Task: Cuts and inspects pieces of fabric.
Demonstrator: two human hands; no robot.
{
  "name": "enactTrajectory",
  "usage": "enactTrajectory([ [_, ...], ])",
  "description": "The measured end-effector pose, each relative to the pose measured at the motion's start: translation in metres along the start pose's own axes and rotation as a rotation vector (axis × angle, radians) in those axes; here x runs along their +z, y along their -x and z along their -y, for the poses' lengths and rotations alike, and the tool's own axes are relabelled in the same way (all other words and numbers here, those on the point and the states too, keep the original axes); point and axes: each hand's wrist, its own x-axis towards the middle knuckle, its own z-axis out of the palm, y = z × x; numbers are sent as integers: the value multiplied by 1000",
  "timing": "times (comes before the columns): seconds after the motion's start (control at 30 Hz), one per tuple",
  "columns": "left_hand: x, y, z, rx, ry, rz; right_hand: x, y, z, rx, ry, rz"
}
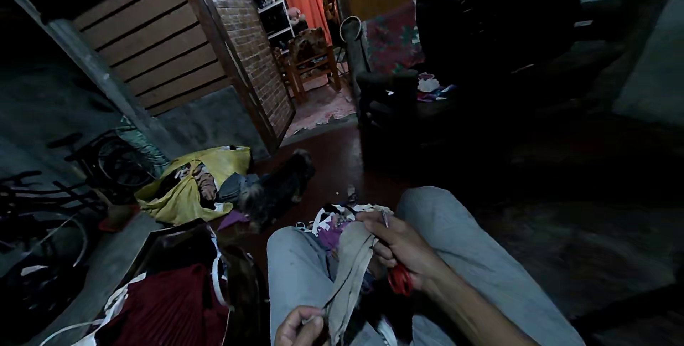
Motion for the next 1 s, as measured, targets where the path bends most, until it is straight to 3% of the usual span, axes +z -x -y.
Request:
enactTrajectory([
  [0.13,-3,-3,4,-38,237,7,-2,-3,-24,94,-259,167],
  [0.27,12,-5,6,-27,423,-83,25,25,-75,251,-84,278],
  [0.37,21,-1,9,22,430,-198,45,40,-88,79,219,286],
  [0.47,27,1,9,105,266,-238,49,42,-82,-137,514,253],
  [0.57,28,2,6,181,122,-198,43,41,-78,-174,605,253],
  [0.83,21,2,5,15,647,22,32,39,-72,89,270,469],
  [1.0,24,-3,-1,159,419,23,32,38,-69,-20,333,508],
])
